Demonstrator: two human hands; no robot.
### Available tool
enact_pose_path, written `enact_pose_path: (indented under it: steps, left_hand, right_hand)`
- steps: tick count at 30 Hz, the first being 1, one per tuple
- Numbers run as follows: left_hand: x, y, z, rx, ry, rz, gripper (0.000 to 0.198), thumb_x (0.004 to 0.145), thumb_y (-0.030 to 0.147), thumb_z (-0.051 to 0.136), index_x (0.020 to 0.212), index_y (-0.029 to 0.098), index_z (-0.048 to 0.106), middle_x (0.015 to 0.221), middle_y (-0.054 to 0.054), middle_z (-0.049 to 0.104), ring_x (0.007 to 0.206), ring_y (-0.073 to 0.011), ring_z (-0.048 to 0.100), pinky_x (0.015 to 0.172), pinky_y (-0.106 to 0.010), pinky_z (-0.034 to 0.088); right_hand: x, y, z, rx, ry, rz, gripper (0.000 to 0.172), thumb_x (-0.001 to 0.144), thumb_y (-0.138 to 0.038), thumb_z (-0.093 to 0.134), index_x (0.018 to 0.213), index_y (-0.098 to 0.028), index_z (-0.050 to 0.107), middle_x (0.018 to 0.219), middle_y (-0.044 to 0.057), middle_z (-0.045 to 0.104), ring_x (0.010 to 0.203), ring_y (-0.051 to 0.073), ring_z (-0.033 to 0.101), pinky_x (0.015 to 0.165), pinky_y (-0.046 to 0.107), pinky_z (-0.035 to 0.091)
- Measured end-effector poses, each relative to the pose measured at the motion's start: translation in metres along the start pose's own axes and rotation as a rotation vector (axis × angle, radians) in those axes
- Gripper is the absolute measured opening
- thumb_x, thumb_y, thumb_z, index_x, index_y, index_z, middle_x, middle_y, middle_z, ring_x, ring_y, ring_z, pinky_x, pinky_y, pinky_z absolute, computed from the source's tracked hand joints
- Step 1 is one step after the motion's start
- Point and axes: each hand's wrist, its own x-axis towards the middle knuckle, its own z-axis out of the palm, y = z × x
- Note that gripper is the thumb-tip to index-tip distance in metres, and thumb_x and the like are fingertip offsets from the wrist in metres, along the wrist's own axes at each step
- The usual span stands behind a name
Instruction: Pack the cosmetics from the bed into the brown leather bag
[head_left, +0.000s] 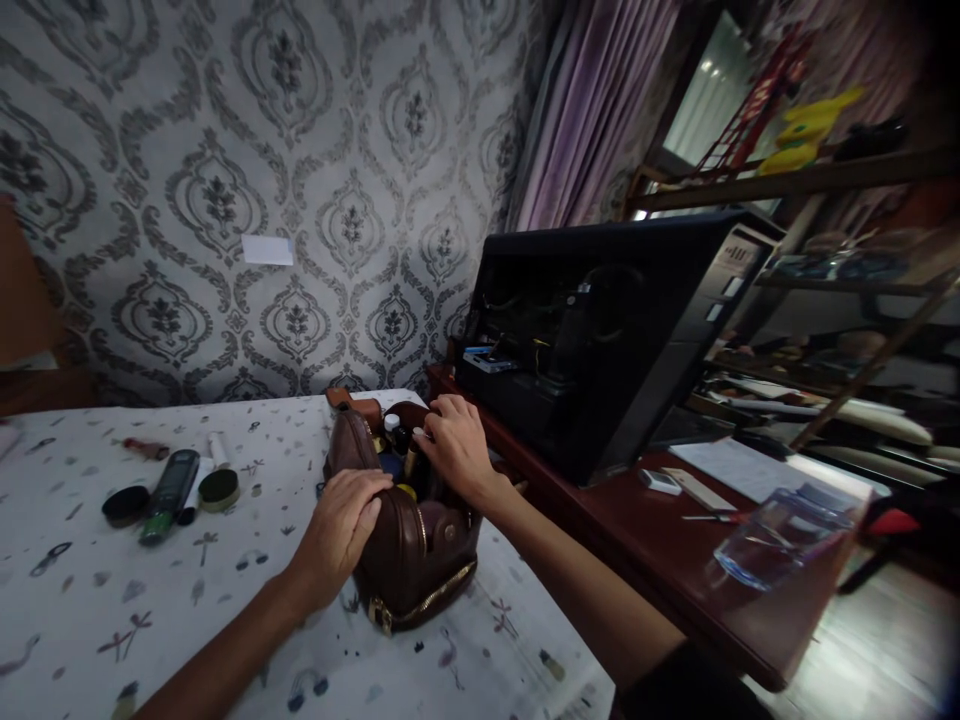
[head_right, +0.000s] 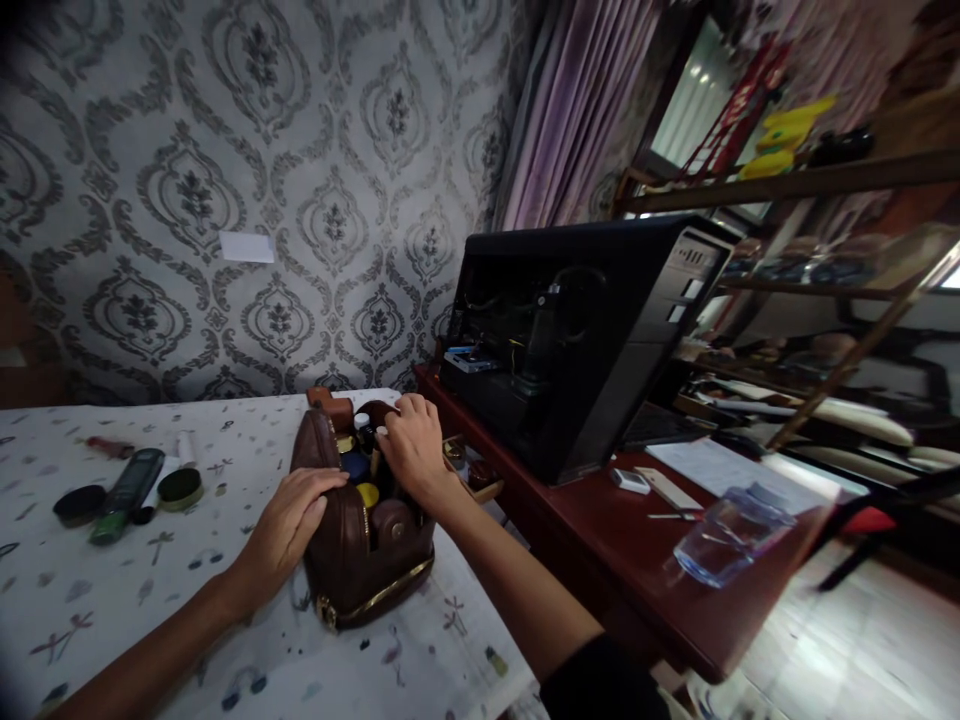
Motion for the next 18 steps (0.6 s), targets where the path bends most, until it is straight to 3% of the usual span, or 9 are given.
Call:
enact_pose_path:
  steps: [4,9,14,18]
  left_hand:
    - [0.0,0.0,0.0,-0.002,-0.009,-0.008,0.029,0.102,0.026,0.035,0.117,0.022,0.06,0.119,-0.007,0.067,0.113,-0.0214,0.058,0.101,-0.043,0.044]
    - [-0.001,-0.002,0.0,-0.007,-0.007,0.001,0.028,0.102,0.025,0.036,0.117,0.021,0.059,0.119,-0.007,0.067,0.115,-0.0214,0.058,0.103,-0.043,0.042]
    - [-0.002,-0.003,0.0,-0.012,-0.01,0.007,0.027,0.102,0.024,0.037,0.117,0.021,0.059,0.119,-0.007,0.067,0.115,-0.0215,0.058,0.103,-0.043,0.043]
    - [-0.001,-0.001,-0.001,-0.013,-0.01,0.017,0.028,0.102,0.025,0.036,0.118,0.021,0.059,0.119,-0.009,0.067,0.113,-0.0222,0.058,0.101,-0.044,0.044]
  right_hand:
    - [0.007,-0.003,0.001,-0.037,-0.03,0.01,0.011,0.088,-0.021,0.063,0.084,-0.017,0.072,0.106,0.013,0.066,0.106,0.027,0.05,0.087,0.04,0.04]
    - [0.006,-0.001,0.0,0.0,-0.027,0.031,0.018,0.09,-0.028,0.064,0.08,-0.017,0.074,0.107,0.012,0.068,0.108,0.028,0.051,0.087,0.039,0.041]
    - [0.002,0.012,-0.004,0.188,0.001,0.097,0.032,0.098,-0.028,0.051,0.079,-0.018,0.075,0.103,0.01,0.072,0.104,0.023,0.059,0.086,0.035,0.043]
    - [-0.008,0.022,-0.007,0.382,0.07,0.157,0.032,0.099,-0.026,0.046,0.086,-0.016,0.073,0.096,0.009,0.073,0.096,0.021,0.063,0.087,0.033,0.046]
